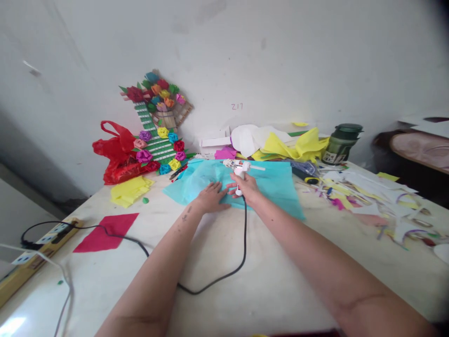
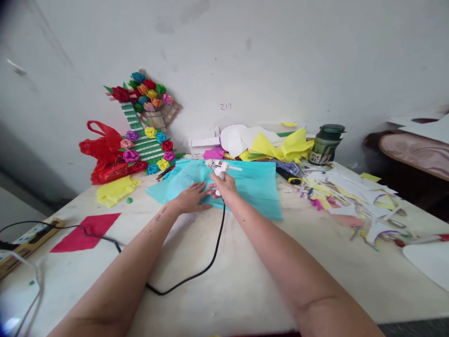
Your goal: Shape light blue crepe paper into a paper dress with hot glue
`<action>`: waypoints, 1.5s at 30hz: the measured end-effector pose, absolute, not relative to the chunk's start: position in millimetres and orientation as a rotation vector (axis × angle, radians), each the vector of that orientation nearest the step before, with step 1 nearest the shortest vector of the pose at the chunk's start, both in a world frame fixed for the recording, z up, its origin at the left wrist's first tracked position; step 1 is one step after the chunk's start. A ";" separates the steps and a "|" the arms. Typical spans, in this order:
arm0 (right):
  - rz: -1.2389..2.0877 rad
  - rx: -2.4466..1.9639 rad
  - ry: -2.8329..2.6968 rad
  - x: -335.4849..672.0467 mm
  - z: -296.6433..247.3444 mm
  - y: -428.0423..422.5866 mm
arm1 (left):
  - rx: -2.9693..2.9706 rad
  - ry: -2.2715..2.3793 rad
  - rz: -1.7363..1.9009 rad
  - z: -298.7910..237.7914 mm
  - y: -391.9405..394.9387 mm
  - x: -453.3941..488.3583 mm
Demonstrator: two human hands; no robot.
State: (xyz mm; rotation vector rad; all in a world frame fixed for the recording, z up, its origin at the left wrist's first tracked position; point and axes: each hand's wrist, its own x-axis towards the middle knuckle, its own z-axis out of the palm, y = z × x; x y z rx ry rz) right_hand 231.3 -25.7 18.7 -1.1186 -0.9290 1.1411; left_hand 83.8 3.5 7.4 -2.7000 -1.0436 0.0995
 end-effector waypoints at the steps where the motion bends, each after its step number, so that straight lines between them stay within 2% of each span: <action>1: 1.131 -1.131 -0.928 230.9 19.6 -26.3 | -2.669 -1.044 0.056 6.1 1.9 84.2; 8: 1.000 -1.142 -0.903 229.7 24.7 -26.4 | -2.589 -0.967 -0.178 2.2 -8.5 87.0; 21: 0.743 -1.198 -1.005 223.3 29.2 -29.6 | -2.494 -1.163 -0.410 -3.0 2.4 99.3; 26: 0.576 -1.213 -1.104 219.2 17.6 -29.6 | -2.485 -1.375 -0.377 6.2 5.5 100.1; 32: 0.327 -1.370 -1.165 223.4 21.5 -33.2 | -2.526 -1.393 -0.236 15.9 8.3 97.1; 45: 0.550 -1.000 -1.285 234.2 29.5 -7.1 | -2.399 -1.543 -0.429 6.5 16.2 104.7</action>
